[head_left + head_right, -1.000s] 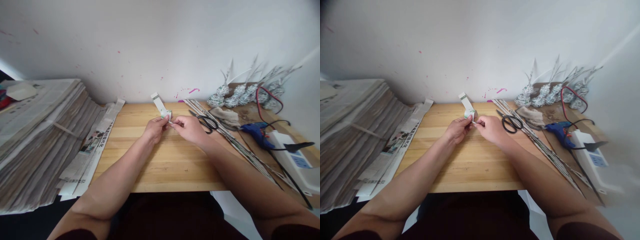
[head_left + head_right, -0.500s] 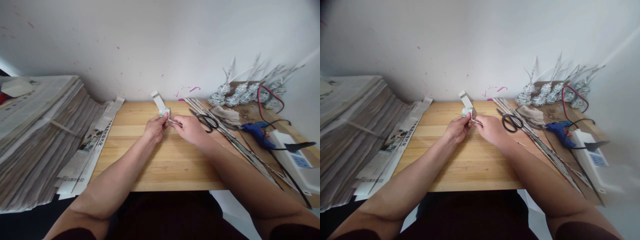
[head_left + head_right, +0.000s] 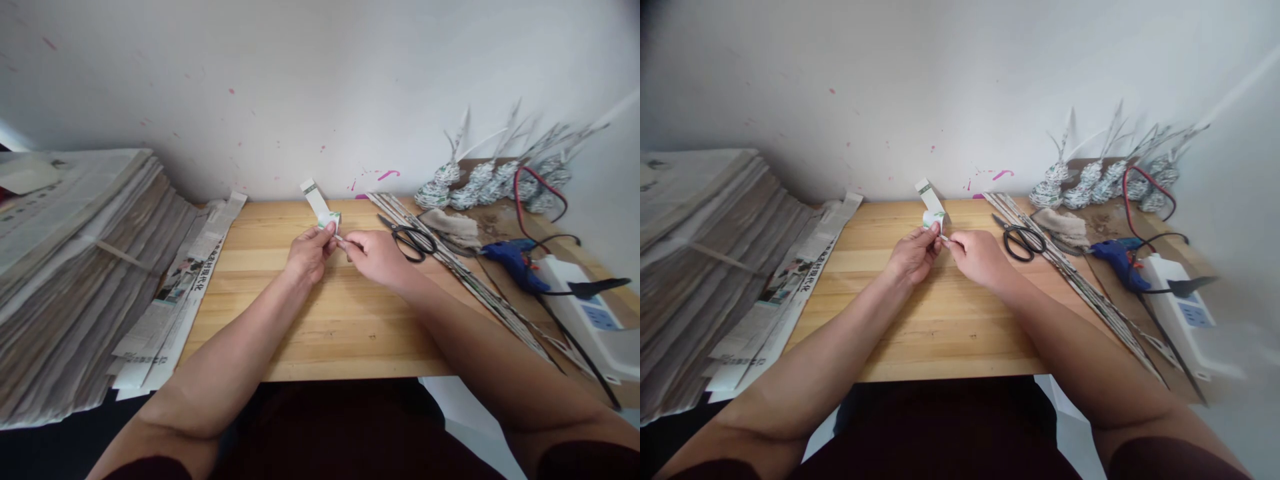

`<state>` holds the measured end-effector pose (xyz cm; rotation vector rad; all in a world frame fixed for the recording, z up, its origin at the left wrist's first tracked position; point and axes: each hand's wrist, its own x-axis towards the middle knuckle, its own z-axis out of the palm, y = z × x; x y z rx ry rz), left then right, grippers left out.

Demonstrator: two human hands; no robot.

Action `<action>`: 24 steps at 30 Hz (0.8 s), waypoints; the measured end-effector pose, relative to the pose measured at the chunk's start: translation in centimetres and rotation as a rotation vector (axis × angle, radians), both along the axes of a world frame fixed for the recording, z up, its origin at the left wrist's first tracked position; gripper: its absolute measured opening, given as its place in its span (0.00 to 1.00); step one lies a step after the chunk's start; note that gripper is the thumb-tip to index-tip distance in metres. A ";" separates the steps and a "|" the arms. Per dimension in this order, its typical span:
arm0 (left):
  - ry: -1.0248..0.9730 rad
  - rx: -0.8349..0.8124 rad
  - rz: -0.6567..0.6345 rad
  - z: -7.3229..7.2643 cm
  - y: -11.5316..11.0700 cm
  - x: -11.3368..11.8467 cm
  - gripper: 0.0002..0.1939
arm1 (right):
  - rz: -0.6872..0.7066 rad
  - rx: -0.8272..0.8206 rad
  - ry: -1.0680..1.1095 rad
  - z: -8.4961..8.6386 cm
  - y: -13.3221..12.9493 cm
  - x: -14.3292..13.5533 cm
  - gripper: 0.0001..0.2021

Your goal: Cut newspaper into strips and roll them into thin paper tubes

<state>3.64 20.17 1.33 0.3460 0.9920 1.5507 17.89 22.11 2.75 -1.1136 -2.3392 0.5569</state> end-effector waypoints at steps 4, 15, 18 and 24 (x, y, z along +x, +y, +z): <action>0.030 -0.008 0.009 -0.2 0.0 0.0 0.17 | -0.022 -0.124 0.022 0.3 -0.2 -0.2 0.19; 0.046 -0.025 -0.057 -0.2 0.0 -0.3 0.15 | 0.010 -0.615 0.211 -0.3 0.4 -0.2 0.16; 0.014 -0.038 -0.087 0.0 0.1 -0.5 0.14 | 0.015 -0.721 0.233 -0.1 0.6 -0.1 0.14; -0.029 -0.059 -0.079 0.2 0.2 -0.6 0.11 | 0.069 -0.604 0.212 -0.3 0.4 0.0 0.12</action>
